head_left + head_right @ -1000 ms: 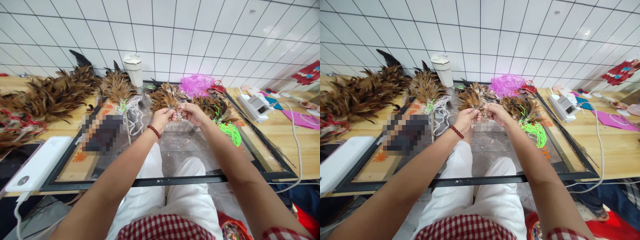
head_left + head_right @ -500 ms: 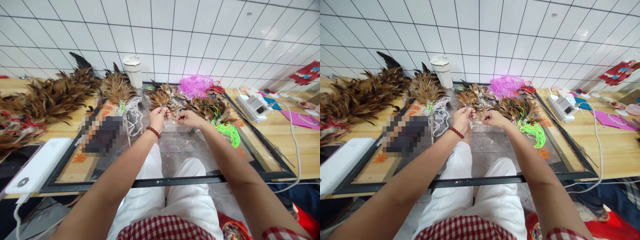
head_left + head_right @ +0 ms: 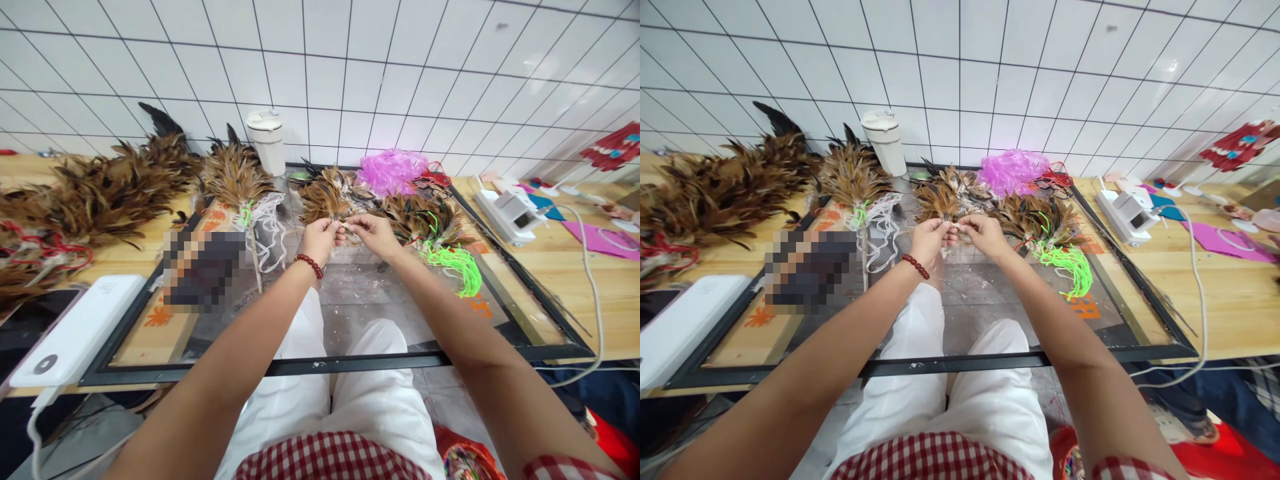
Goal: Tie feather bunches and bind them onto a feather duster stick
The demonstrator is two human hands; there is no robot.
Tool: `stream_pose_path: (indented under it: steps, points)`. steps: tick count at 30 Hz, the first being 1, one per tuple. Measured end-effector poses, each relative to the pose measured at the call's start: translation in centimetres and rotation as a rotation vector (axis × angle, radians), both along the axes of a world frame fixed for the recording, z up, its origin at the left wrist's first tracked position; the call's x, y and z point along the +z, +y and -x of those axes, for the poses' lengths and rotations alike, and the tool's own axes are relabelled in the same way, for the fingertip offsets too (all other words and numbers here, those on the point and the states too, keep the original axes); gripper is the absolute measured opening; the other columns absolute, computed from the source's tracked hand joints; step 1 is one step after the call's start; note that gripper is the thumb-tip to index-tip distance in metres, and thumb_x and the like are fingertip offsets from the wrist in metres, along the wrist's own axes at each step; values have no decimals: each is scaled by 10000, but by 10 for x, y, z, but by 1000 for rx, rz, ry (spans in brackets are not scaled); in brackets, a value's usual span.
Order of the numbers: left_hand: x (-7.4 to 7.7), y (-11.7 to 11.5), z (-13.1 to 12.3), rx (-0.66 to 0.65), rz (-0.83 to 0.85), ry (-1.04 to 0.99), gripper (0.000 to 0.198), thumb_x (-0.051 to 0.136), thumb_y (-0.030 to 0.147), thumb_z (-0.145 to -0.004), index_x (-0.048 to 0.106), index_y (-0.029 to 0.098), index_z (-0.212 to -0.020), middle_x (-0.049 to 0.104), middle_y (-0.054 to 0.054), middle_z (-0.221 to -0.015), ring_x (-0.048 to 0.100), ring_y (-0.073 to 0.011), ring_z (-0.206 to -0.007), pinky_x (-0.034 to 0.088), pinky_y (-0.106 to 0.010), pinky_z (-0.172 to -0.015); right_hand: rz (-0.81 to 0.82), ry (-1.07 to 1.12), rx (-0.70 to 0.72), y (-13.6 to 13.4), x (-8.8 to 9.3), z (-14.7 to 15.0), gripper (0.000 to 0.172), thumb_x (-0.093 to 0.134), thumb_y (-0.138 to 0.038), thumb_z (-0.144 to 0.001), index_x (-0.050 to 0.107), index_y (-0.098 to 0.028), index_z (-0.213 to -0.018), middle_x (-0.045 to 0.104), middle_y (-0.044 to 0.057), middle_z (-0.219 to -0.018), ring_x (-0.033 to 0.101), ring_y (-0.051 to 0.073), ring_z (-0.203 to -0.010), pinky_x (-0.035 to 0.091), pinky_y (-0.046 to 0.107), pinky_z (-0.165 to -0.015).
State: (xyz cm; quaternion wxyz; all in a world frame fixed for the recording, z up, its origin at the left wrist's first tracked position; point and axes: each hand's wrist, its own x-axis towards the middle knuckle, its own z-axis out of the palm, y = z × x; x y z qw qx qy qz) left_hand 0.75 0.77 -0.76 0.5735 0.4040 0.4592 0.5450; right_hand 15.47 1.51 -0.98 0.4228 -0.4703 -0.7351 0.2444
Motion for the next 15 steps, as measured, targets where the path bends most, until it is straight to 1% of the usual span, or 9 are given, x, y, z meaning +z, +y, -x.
stream_pose_path:
  steps: [3,5,8,10,15]
  points:
    - [-5,1,-3,5,-4,100,159,546,139,-813,580,131,-658,612,-9,-598,552,-80,-461,474,-206,-498,-88,-149,-52,-1,-8,4,169,529,-209,-825,693,-169,-844,698,62,-857,618,172,-814,444,283,-781]
    - [-10,2,-3,12,-29,196,155,575,146,-790,586,151,-635,606,-6,-582,549,-95,-459,461,-212,-493,-153,-278,-68,-2,-12,6,179,509,-178,-835,687,-163,-843,691,81,-856,612,188,-824,439,291,-777]
    - [-18,4,-2,33,-73,275,131,636,136,-734,615,182,-613,597,-7,-561,579,-123,-519,447,-208,-513,-224,-429,-90,-5,-14,8,207,480,-189,-870,684,-168,-891,691,103,-925,604,213,-894,427,311,-820]
    - [-19,4,-1,41,-82,281,130,650,126,-717,630,190,-606,588,-8,-546,586,-133,-534,439,-209,-516,-252,-473,-116,-7,-13,9,222,464,-210,-896,681,-175,-930,691,109,-974,599,221,-934,420,320,-847]
    - [-15,3,0,-22,-78,351,156,593,128,-761,642,174,-620,577,3,-528,526,-113,-420,407,-215,-456,-305,-519,-121,-7,-11,7,227,461,-228,-916,681,-189,-957,696,100,-985,591,225,-952,411,328,-862]
